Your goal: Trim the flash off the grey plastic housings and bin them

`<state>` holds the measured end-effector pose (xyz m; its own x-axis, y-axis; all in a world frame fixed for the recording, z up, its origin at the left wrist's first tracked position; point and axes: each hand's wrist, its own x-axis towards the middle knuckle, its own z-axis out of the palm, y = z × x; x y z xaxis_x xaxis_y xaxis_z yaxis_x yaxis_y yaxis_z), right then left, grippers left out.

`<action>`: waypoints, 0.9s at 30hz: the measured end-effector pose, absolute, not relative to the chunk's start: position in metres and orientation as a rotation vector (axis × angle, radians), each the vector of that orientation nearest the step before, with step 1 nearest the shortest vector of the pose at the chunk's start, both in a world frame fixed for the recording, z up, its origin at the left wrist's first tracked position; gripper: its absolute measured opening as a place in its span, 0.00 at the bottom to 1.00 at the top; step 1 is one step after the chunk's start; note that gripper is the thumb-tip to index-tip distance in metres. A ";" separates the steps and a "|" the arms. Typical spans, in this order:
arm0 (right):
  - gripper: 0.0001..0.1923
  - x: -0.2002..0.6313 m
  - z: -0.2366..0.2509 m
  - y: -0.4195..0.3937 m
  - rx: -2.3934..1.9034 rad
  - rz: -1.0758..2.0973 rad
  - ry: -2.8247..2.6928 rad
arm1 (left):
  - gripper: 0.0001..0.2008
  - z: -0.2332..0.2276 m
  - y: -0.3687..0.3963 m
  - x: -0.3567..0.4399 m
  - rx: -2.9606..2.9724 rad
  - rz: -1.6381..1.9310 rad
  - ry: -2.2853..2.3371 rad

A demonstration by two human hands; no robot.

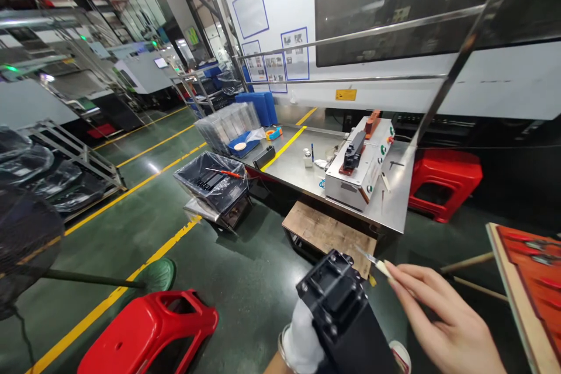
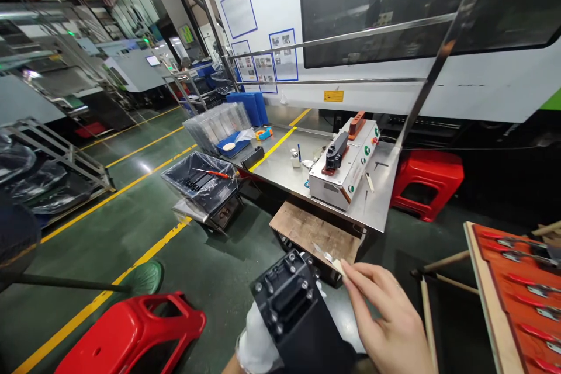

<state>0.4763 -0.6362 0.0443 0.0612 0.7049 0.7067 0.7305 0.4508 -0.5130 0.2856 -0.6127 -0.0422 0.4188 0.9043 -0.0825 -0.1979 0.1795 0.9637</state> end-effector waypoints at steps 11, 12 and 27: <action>0.24 0.476 0.041 -0.639 -1.466 0.377 -1.611 | 0.44 -0.007 -0.602 0.257 1.754 1.040 0.792; 0.25 0.476 0.040 -0.638 -1.464 0.435 -1.600 | 0.44 -0.007 -0.602 0.256 1.731 1.027 0.754; 0.33 0.477 0.076 -0.634 -1.360 1.101 -1.750 | 0.21 -0.032 -0.601 0.241 0.635 0.800 0.567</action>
